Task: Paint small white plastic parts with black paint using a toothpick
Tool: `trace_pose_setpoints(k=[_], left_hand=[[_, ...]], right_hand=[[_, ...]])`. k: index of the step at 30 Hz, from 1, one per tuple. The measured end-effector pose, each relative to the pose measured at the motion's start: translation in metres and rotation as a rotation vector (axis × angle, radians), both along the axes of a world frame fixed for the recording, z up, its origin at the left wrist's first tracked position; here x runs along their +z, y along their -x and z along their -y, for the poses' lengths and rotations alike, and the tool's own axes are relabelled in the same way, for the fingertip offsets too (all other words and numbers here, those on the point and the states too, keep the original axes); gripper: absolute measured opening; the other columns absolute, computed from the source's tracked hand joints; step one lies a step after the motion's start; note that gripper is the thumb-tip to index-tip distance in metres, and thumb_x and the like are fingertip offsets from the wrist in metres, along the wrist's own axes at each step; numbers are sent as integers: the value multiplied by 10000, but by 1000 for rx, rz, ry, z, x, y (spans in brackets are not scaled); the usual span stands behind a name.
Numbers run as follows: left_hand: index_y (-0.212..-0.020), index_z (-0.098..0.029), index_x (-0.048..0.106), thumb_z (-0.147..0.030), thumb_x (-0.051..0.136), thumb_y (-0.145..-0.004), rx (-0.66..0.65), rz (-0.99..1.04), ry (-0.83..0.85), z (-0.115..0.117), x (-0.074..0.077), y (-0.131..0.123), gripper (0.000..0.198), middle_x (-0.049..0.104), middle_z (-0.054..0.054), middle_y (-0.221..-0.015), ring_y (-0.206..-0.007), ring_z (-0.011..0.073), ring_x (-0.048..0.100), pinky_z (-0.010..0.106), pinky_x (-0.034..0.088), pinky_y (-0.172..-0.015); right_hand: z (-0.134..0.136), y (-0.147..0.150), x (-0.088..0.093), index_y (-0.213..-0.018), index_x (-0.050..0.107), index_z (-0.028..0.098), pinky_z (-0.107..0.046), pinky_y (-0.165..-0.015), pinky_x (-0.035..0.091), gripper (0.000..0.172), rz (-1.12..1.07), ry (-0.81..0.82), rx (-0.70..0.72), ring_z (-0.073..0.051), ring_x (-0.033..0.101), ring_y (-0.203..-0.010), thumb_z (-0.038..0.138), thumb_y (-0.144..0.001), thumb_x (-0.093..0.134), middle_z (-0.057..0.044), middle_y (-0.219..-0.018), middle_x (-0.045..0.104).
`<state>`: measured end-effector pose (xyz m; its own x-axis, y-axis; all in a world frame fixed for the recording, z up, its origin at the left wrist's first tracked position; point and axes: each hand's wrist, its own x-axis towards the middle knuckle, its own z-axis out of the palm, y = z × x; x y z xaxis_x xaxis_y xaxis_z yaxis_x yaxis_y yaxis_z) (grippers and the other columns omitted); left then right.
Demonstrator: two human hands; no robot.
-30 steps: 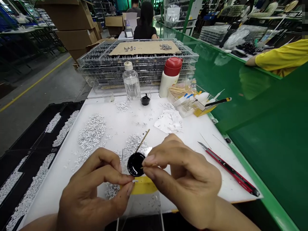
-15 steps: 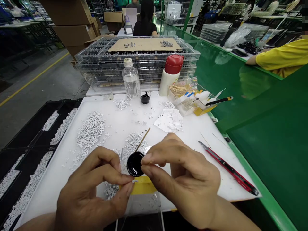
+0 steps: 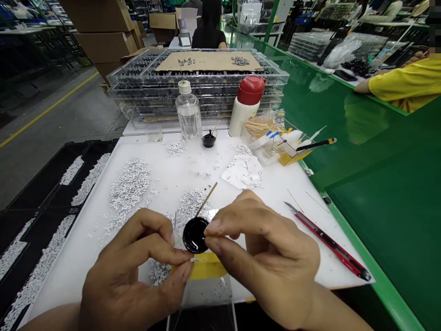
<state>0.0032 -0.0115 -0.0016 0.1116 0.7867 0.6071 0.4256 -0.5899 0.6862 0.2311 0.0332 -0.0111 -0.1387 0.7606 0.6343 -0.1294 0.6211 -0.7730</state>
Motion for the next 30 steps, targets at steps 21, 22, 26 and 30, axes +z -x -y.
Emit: trace_pose_setpoints(k=[21,22,26,30], left_hand=[[-963,-233,817,-27,825,-959,-9,10,7,-2,-1,0,206,712,-15,-924,-764,131,768,243,633,-641],[-965,-232,820,-34,826,-962,-8,12,9,-2,-1,0,199,709,-18,-927,-763,126,766,240,627,-639],[-962,-227,814,-23,817,-959,-16,11,2,-3,-2,0,205,704,-23,-920,-759,120,762,235,625,-639],[-955,-229,801,-24,825,-960,-12,5,1,-2,-1,0,206,705,-22,-912,-764,126,765,239,628,-636]], right_hand=[[10,-13,-7,-1526,892,259,-468,-849,705,378,21,-34,179,-246,844,-929,112,-1180,853,-67,-1175,955],[10,-12,-5,-1513,897,269,-465,-841,707,375,36,-29,177,-245,839,-897,115,-1172,868,-63,-1159,957],[9,-8,2,-1446,912,287,-455,-801,705,319,69,-27,150,-238,822,-807,127,-1171,885,-48,-1079,953],[6,-6,4,-1415,903,272,-445,-758,695,262,96,-59,133,-201,745,-692,149,-1187,863,-38,-1027,936]])
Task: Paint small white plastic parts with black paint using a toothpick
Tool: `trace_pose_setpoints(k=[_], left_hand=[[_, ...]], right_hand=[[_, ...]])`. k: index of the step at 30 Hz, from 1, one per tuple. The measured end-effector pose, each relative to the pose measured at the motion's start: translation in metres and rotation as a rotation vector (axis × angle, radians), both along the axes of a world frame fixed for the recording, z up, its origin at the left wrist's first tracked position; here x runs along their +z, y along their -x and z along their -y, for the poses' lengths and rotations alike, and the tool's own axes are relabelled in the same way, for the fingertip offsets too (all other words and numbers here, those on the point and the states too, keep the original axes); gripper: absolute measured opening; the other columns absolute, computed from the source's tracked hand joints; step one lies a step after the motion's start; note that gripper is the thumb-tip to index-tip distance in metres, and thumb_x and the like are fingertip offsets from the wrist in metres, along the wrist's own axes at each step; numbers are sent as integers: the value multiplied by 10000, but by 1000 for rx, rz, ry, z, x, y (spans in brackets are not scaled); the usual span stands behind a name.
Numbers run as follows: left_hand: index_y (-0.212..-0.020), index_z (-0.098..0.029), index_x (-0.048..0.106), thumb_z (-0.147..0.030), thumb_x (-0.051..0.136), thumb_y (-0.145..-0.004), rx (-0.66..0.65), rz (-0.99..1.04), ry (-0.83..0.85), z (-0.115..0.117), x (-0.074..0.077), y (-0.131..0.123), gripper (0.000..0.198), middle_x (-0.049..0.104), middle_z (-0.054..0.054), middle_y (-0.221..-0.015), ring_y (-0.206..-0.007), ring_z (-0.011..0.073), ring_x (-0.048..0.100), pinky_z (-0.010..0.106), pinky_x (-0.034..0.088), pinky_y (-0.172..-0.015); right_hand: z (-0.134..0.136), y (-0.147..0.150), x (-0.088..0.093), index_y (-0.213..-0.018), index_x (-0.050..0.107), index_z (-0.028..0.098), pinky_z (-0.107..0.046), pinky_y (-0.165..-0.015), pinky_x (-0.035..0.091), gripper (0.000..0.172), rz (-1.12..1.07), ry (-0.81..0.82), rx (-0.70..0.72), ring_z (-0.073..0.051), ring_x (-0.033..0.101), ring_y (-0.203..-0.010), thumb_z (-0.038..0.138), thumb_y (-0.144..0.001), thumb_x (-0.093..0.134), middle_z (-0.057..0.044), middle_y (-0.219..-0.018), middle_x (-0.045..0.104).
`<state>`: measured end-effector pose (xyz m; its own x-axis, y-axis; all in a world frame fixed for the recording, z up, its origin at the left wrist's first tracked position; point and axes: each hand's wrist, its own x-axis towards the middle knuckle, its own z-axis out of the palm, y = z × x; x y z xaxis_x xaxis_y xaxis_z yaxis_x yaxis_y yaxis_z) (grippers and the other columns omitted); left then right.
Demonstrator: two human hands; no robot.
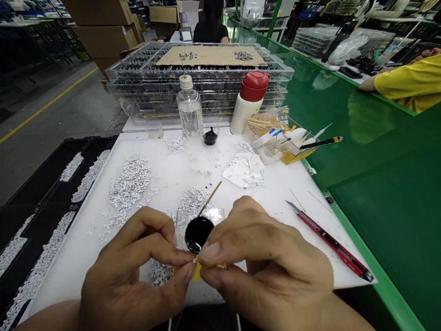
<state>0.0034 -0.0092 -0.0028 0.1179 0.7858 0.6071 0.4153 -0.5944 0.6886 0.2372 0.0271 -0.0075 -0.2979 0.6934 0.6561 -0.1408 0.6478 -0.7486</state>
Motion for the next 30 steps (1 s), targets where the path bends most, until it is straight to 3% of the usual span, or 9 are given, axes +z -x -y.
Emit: trace_pose_setpoints(k=[6,13,18,23,30], left_hand=[[-959,-230,799,-10,825,-948,0,4,-9,2,0,1,222,740,-11,-911,-739,135,754,251,631,-619],[-954,-227,801,-10,824,-951,2,6,-6,-1,-2,0,218,751,-4,-921,-744,141,761,251,637,-620],[-937,-212,805,-14,808,-952,-2,0,-14,-1,0,0,198,714,-22,-915,-776,116,776,217,637,-654],[-929,-209,802,-8,795,-950,8,2,-17,0,1,-2,202,708,-31,-911,-778,102,774,200,636,-662],[-915,-211,785,-21,783,-941,16,0,-34,-1,0,1,192,709,-33,-920,-774,89,778,189,624,-657]], right_hand=[[0,-1,-1,-1406,918,303,-460,-722,663,263,13,12,-32,-205,685,-627,178,-1176,891,-41,-970,915],[1,0,-3,-1433,921,276,-431,-801,676,291,-13,41,12,-196,744,-734,144,-1175,889,-38,-1060,937],[-2,0,-3,-1429,912,207,-438,-773,701,277,-49,3,63,-228,823,-813,110,-1171,881,-66,-1074,945],[-2,0,-1,-1428,906,207,-426,-803,703,281,-41,10,57,-222,835,-854,105,-1167,884,-57,-1087,945],[8,-7,-16,-1585,872,273,-489,-868,703,377,-110,44,32,-259,860,-1020,153,-1240,775,-57,-1244,950]])
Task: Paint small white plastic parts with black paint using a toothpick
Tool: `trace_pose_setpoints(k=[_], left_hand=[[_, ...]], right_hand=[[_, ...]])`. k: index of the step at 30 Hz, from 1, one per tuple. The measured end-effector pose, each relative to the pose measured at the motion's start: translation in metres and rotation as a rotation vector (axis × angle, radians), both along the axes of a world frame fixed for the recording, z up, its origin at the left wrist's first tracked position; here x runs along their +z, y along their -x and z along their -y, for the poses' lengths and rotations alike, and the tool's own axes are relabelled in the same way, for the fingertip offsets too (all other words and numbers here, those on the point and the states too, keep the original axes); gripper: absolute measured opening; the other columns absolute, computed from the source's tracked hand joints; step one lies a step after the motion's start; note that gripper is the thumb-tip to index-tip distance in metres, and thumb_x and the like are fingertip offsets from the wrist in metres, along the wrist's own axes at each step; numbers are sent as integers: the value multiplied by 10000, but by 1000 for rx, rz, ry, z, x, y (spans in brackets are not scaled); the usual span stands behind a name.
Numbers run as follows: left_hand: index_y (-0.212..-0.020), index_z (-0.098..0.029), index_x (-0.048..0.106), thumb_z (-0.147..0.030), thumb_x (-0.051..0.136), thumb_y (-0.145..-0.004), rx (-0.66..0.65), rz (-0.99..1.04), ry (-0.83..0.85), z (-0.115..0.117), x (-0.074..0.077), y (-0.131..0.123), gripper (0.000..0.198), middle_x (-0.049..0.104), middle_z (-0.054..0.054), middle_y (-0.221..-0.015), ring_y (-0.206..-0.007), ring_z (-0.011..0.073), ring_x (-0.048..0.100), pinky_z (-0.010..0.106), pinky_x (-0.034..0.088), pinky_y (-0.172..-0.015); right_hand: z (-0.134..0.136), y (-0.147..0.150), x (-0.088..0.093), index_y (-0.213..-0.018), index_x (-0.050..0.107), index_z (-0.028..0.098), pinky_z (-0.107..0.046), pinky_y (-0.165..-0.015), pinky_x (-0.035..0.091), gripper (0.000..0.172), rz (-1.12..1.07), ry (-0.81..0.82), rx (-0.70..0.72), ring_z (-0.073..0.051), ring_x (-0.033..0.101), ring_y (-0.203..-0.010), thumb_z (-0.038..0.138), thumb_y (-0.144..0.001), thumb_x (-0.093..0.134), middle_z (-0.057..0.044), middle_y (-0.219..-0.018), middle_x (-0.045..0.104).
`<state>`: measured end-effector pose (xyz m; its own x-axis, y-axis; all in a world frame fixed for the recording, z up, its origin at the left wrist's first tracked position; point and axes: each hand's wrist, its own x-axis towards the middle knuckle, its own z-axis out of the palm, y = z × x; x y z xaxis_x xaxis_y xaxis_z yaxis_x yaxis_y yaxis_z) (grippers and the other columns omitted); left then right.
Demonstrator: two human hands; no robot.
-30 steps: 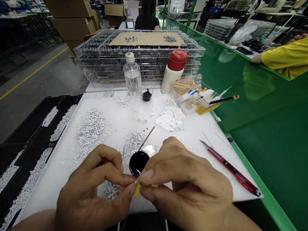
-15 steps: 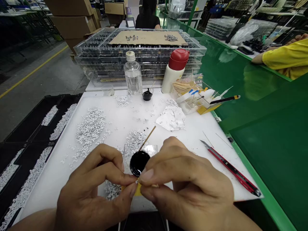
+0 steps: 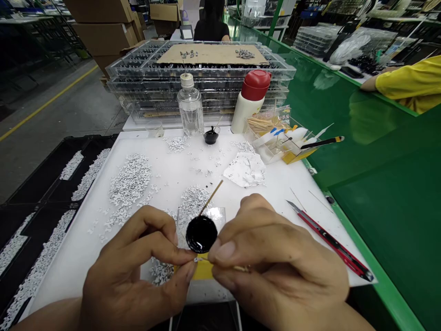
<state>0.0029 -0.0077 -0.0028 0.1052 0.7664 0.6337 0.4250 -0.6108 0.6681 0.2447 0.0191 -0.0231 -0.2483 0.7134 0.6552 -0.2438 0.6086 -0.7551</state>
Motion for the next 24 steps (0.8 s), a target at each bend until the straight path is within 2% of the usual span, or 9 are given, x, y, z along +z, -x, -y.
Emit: trace_pose_setpoints(k=[6,14,24], left_hand=[[-920,-214,785,-11,768,-949,-6,-12,11,2,2,-2,206,716,-33,-926,-762,86,775,188,632,-656],[-937,-217,795,0,761,-955,-15,-22,15,1,4,-1,220,720,-30,-927,-772,97,788,198,631,-652],[-929,-214,784,-13,770,-954,-13,-15,13,0,2,2,203,718,-31,-918,-763,89,777,182,641,-664]], right_hand=[[-5,3,2,-1509,904,229,-436,-893,689,467,50,-34,-91,-213,846,-1038,-29,-1122,852,-31,-1255,962],[-5,8,10,-1395,914,226,-372,-889,661,348,99,-19,-130,-132,816,-1022,-3,-1133,895,32,-1210,945],[-1,1,5,-1484,910,233,-411,-863,699,426,50,-15,-93,-186,814,-1051,-17,-1145,852,-11,-1251,948]])
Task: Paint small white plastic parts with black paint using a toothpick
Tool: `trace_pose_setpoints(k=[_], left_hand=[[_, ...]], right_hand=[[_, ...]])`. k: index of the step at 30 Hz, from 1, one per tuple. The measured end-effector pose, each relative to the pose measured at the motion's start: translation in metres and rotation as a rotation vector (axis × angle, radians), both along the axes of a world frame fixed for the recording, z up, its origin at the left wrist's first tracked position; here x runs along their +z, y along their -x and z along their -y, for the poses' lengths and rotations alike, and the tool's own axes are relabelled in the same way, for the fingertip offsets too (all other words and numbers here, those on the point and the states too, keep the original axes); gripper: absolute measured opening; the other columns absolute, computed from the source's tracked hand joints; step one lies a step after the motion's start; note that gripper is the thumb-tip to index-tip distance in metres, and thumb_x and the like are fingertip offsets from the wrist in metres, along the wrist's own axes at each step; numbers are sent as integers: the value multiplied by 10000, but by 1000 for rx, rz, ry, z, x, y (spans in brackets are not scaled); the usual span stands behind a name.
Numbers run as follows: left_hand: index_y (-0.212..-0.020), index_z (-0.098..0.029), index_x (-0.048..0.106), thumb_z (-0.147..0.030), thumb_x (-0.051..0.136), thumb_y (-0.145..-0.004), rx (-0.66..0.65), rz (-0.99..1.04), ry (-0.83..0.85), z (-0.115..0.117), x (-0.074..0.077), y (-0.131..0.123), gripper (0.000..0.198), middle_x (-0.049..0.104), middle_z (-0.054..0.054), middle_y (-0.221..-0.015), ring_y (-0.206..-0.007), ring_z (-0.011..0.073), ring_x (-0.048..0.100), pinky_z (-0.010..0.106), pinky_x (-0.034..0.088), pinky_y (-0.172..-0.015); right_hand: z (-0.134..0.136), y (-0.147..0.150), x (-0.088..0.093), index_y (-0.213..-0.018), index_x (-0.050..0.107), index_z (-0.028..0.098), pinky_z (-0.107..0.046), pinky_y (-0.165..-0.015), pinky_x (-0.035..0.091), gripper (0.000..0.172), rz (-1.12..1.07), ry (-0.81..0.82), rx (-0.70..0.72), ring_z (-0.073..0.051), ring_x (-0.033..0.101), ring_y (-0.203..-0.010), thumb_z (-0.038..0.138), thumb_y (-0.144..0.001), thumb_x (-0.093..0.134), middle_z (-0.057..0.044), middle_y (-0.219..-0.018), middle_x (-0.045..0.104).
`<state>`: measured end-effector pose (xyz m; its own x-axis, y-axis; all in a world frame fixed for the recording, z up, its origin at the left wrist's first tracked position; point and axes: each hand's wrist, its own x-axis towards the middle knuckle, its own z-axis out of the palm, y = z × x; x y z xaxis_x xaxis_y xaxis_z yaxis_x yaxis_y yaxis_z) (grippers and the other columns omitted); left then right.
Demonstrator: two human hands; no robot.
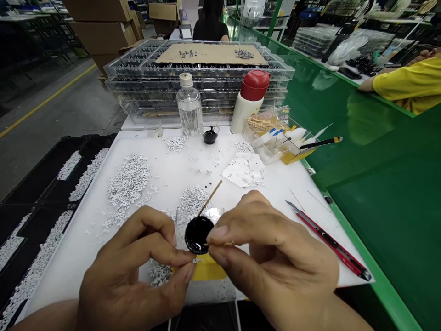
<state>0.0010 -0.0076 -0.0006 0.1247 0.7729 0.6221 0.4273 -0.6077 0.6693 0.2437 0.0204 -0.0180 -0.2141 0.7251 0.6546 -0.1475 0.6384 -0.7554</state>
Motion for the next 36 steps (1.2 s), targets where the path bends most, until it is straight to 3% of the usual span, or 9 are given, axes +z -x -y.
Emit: trace_pose_setpoints(k=[5,13,20,24,28,33,36], left_hand=[[-924,-218,776,-12,775,-945,13,-1,-11,0,-1,-2,208,738,-27,-903,-741,102,773,197,653,-644],[-948,-228,778,7,786,-931,5,0,-16,1,-1,-2,236,762,-8,-896,-722,135,774,238,674,-609],[-938,-222,787,8,792,-928,-5,0,-8,0,-3,0,230,751,-13,-894,-724,122,759,226,655,-617],[-946,-219,788,4,810,-929,-10,6,-10,-1,-4,1,225,740,-16,-882,-746,132,770,227,658,-624],[-964,-218,799,0,820,-940,-16,3,-2,1,-4,0,221,759,-1,-912,-748,139,772,237,664,-619],[-967,-232,792,-1,836,-927,-11,21,0,1,-4,-1,239,791,7,-919,-727,152,764,254,656,-590],[-974,-231,796,3,831,-924,-13,13,4,1,-3,-1,242,784,-3,-902,-727,150,770,250,659,-607]], right_hand=[[0,2,-3,-1470,902,214,-477,-875,671,338,5,-7,4,-223,813,-965,49,-1182,834,-54,-1201,950],[0,4,-5,-1349,933,237,-496,-784,630,236,22,-19,-78,-227,700,-754,127,-1151,865,-56,-1041,916],[-2,7,-9,-1569,862,299,-495,-791,667,376,-6,-12,28,-266,815,-914,148,-1248,735,-50,-1149,934],[-3,2,-7,-1630,830,261,-486,-875,706,486,11,0,175,-260,867,-1028,70,-1186,776,-60,-1259,948],[-5,0,-2,-1594,837,205,-446,-914,710,500,9,-8,199,-237,880,-1066,4,-1139,794,-70,-1282,939],[-9,4,9,-1434,889,229,-443,-753,707,308,64,-38,118,-237,846,-809,91,-1159,866,-53,-1083,951],[-10,6,12,-1406,888,206,-454,-751,704,264,60,-59,107,-218,778,-725,102,-1164,870,-69,-1066,948]])
